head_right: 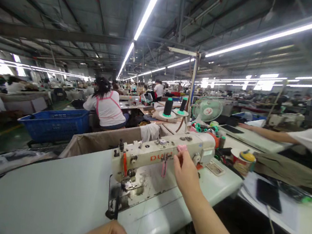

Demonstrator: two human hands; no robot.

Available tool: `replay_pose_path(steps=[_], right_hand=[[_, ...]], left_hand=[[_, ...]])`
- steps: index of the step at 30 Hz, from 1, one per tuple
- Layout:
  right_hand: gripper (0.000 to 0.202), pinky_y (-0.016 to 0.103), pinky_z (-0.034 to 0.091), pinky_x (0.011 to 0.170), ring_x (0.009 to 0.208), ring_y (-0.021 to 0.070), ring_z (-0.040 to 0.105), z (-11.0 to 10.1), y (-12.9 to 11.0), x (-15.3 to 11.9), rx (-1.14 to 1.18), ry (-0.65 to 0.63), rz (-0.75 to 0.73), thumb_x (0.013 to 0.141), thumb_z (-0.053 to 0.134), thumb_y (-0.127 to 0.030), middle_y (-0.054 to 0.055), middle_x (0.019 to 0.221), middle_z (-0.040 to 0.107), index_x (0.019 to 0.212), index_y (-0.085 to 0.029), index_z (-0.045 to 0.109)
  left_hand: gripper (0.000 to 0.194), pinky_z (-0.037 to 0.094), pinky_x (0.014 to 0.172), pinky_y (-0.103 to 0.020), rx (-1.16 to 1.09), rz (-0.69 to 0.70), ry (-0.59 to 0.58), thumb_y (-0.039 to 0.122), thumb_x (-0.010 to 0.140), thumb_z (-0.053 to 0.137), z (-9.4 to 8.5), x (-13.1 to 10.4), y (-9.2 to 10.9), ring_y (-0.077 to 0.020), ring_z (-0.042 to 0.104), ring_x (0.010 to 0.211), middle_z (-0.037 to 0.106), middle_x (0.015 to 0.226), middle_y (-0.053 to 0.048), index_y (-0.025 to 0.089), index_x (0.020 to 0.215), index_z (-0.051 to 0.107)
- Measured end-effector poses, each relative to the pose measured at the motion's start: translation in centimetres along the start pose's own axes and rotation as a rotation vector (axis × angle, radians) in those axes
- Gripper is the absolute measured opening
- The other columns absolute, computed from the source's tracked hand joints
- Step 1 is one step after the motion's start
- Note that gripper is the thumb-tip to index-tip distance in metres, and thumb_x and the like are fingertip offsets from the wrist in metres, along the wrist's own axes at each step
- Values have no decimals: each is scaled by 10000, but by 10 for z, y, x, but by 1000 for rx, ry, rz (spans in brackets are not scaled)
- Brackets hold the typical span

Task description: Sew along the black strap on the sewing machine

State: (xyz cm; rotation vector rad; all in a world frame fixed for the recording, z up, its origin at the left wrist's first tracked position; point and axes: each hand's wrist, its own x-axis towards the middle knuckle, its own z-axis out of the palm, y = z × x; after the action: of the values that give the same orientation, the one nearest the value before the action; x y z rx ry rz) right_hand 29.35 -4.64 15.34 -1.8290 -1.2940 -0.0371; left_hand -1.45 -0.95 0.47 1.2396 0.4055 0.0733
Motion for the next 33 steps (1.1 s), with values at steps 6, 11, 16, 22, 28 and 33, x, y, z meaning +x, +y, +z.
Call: replay_pose_path(steps=[6, 11, 16, 22, 28, 33], right_hand=[[557, 393, 583, 732, 780, 281, 723, 41, 24, -12, 419, -140, 206, 884, 548, -766, 71, 758, 737, 829, -223, 659], [667, 351, 562, 637, 625, 213, 660, 53, 21, -20, 632, -189, 278, 753, 601, -890, 11, 666, 663, 821, -227, 627], [598, 327, 541, 530, 519, 208, 654, 47, 24, -50, 603, -268, 302, 791, 546, -852, -13, 560, 610, 704, -260, 523], [379, 332, 507, 620, 668, 233, 669, 10, 19, -30, 258, -181, 175, 983, 415, -570, 11, 679, 653, 801, -267, 552], [203, 374, 483, 817, 1035, 327, 713, -10, -10, 16, -179, -102, 48, 1037, 514, -359, 129, 1067, 778, 989, -225, 659], [199, 356, 481, 831, 1070, 325, 736, 1, -27, 31, -406, -123, -33, 1065, 547, -299, 167, 1127, 802, 1061, -190, 713]], left_hand=[[707, 414, 528, -223, -25, 19, -86, 644, 573, 992, -13, 1, -12, -117, 551, 519, 702, 641, -85, 99, 1001, 855], [722, 453, 550, -233, -53, 11, -83, 657, 568, 989, -16, -4, -12, -152, 617, 562, 735, 689, -110, 97, 1003, 853], [619, 495, 616, -207, -120, -58, -56, 545, 592, 1020, -11, -5, -11, -138, 666, 622, 803, 868, -161, 101, 992, 858], [584, 468, 567, -165, -130, -54, -84, 531, 587, 1027, 0, -6, -1, -93, 613, 557, 798, 799, -129, 114, 962, 861], [603, 449, 547, -186, -111, -21, -85, 573, 579, 1012, -5, -8, -7, -107, 609, 550, 788, 780, -121, 121, 949, 863], [655, 404, 489, -202, -131, -2, -80, 594, 559, 1010, -18, -5, -22, -118, 586, 507, 742, 677, -102, 107, 970, 857]])
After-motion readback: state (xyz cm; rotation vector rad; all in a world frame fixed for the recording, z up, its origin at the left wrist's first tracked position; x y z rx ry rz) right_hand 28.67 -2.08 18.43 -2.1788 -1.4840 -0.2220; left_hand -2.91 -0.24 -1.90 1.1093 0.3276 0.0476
